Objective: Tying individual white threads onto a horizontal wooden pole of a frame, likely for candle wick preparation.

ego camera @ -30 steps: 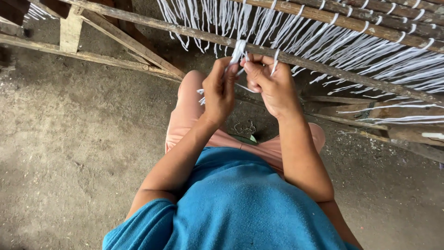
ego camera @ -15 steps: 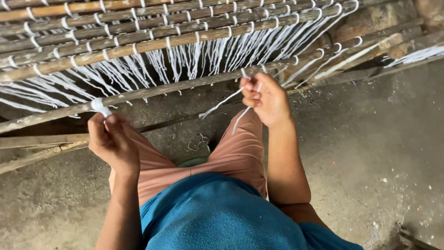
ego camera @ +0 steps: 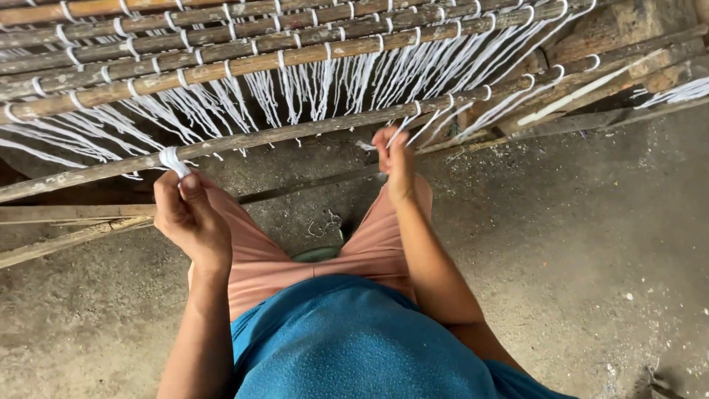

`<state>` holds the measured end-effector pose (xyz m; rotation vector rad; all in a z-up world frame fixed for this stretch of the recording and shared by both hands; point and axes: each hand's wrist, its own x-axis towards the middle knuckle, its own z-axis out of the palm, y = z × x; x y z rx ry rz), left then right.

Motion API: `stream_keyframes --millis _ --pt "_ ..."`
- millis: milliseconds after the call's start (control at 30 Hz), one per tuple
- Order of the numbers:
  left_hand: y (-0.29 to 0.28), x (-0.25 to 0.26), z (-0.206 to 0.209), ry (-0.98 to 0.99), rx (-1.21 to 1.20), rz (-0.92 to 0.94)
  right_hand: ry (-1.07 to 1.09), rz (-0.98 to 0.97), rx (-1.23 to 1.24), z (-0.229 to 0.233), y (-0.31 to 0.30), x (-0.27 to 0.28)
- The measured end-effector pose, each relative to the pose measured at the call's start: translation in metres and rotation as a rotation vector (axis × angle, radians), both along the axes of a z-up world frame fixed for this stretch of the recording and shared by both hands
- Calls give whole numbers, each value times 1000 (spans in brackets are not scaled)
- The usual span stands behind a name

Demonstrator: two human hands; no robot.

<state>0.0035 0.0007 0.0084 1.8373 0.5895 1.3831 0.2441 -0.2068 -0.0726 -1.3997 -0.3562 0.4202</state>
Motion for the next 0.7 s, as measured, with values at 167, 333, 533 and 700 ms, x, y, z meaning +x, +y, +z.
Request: stream_keyframes --millis 167,333,533,700 --pt "-2 -4 -6 9 -51 8 -10 -56 -275 -195 4 -32" --pt "-32 -20 94 544 -664 -22 -132 789 -416 -141 39 -99" --pt "-27 15 18 -207 -451 -90 -291 475 48 77 119 -114" --pt "-28 13 23 -233 -398 -93 -365 459 253 105 150 -125"
